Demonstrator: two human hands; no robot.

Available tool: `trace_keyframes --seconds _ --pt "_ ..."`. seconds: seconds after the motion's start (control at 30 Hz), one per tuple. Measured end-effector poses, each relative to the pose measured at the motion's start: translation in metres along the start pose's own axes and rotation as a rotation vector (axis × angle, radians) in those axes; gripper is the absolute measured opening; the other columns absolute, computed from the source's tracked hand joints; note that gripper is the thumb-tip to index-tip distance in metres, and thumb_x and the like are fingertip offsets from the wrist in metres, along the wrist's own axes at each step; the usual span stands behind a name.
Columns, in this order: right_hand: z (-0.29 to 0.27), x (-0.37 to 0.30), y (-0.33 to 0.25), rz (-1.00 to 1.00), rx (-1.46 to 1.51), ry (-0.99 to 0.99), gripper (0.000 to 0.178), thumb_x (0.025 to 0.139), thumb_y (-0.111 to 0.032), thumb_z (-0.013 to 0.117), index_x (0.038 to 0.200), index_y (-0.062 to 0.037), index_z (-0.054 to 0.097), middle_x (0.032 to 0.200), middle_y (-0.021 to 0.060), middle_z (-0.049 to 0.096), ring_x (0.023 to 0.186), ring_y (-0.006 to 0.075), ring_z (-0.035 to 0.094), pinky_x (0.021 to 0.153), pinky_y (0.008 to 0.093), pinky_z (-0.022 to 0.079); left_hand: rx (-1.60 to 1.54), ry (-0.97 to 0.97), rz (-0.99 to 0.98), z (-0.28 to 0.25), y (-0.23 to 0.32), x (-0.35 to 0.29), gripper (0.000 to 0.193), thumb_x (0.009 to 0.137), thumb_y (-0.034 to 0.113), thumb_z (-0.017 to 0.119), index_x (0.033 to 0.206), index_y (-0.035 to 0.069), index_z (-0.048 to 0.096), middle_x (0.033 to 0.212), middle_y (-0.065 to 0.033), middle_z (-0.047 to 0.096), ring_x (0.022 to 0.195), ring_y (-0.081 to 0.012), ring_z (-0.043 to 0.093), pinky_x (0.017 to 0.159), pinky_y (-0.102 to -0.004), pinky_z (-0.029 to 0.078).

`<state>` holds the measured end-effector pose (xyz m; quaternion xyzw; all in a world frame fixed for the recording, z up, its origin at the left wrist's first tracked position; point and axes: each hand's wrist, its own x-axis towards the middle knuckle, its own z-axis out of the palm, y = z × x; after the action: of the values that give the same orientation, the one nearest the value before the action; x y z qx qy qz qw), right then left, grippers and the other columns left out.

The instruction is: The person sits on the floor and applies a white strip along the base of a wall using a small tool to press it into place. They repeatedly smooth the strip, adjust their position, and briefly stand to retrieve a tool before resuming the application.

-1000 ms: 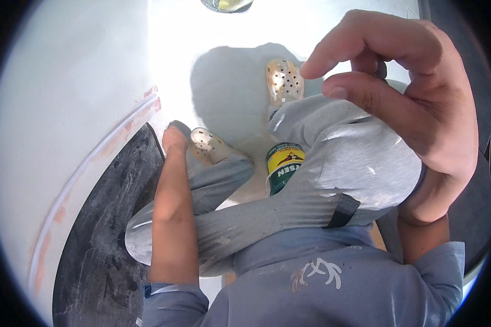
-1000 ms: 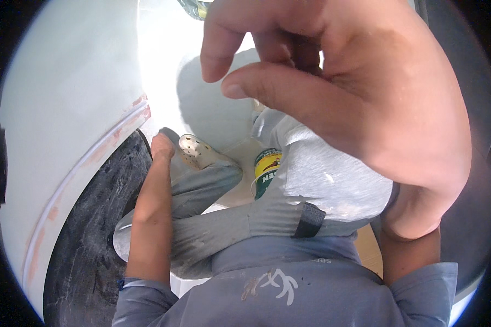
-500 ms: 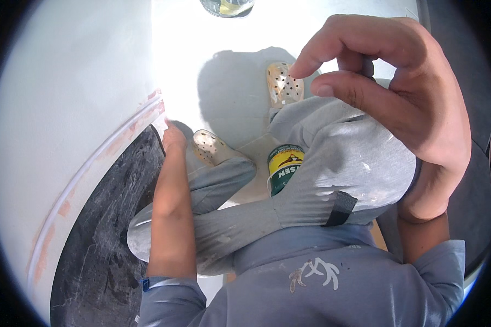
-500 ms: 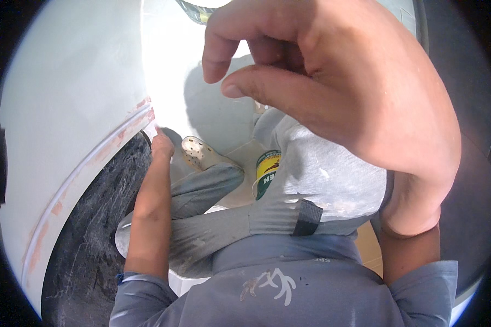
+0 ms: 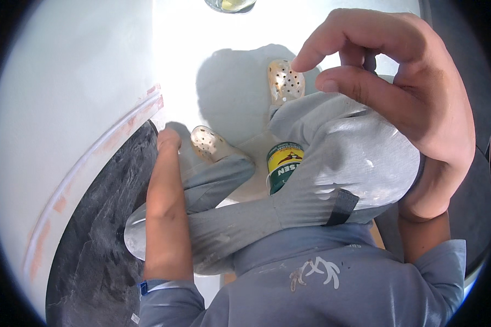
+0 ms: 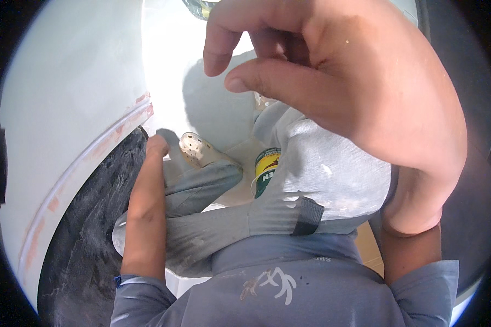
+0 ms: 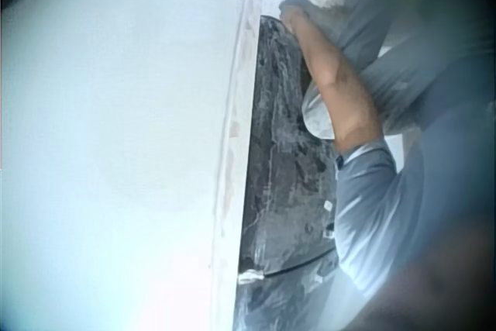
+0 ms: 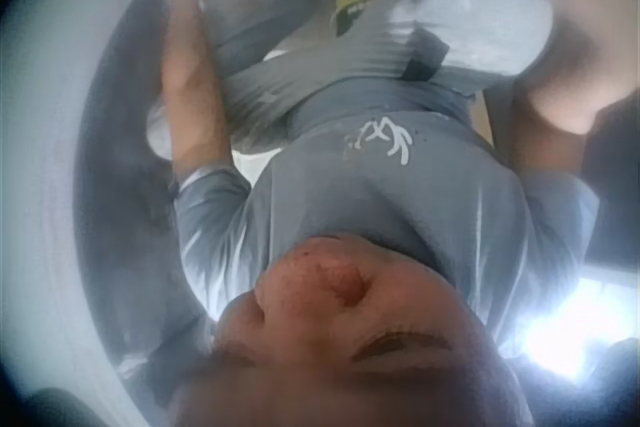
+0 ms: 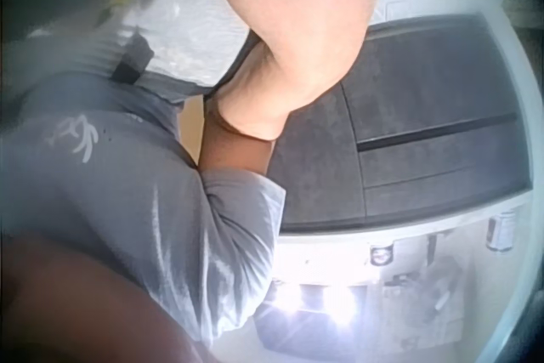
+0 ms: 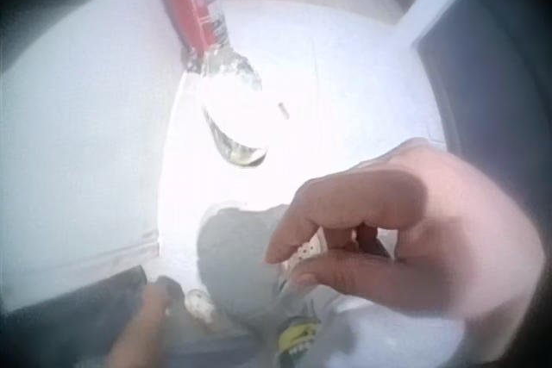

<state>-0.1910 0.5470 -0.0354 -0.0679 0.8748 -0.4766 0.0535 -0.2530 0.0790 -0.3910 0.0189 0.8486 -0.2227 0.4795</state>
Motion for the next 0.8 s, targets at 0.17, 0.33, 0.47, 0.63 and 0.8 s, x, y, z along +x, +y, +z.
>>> trace_keyframes --seconds 0.17,0.33,0.47,0.63,0.8 --pt "-0.003 0.004 -0.006 -0.022 -0.002 -0.010 0.015 0.088 0.001 0.076 0.103 -0.0006 0.077 0.096 0.0093 0.079 0.066 0.0112 0.057 0.063 0.0288 0.046 -0.788 0.008 -0.215 0.013 -0.034 0.021 0.063 0.085 0.041 0.084 0.127 -0.005 0.071 0.135 -0.0213 0.071 0.122 -0.0337 0.071 0.109 -0.0396 0.052" --pt "-0.006 -0.002 -0.002 -0.020 -0.014 0.002 0.016 0.088 0.001 0.077 0.104 -0.0010 0.077 0.098 0.0095 0.079 0.068 0.0120 0.058 0.064 0.0290 0.048 -0.706 0.522 -0.174 -0.016 -0.008 0.014 0.085 0.077 0.062 0.088 0.128 -0.004 0.072 0.130 -0.0181 0.074 0.121 -0.0325 0.070 0.108 -0.0394 0.052" --pt "-0.007 0.001 0.003 0.043 -0.037 -0.008 0.018 0.089 0.001 0.076 0.107 -0.0003 0.076 0.102 0.0105 0.078 0.071 0.0129 0.061 0.068 0.0288 0.053 -0.775 0.590 -0.233 -0.025 0.004 0.016 0.080 0.080 0.062 0.087 0.127 -0.002 0.073 0.129 -0.0204 0.074 0.118 -0.0375 0.070 0.103 -0.0435 0.054" --pt "-0.010 0.019 0.003 0.076 0.019 -0.186 0.021 0.090 0.002 0.073 0.111 0.0023 0.073 0.099 0.0106 0.075 0.074 0.0135 0.063 0.072 0.0297 0.059 -0.774 0.771 -0.244 -0.012 0.004 0.023 0.068 0.086 0.059 0.082 0.123 0.002 0.076 0.121 -0.0198 0.076 0.110 -0.0393 0.072 0.096 -0.0460 0.057" --pt "0.001 0.018 0.003 0.105 0.193 -0.131 0.018 0.092 0.004 0.069 0.110 0.0031 0.074 0.097 0.0097 0.073 0.074 0.0136 0.061 0.071 0.0295 0.059 -0.853 0.771 -0.226 -0.004 0.012 -0.002 0.050 0.101 0.050 0.067 0.109 0.003 0.080 0.096 -0.0226 0.077 0.090 -0.0419 0.073 0.084 -0.0509 0.055"
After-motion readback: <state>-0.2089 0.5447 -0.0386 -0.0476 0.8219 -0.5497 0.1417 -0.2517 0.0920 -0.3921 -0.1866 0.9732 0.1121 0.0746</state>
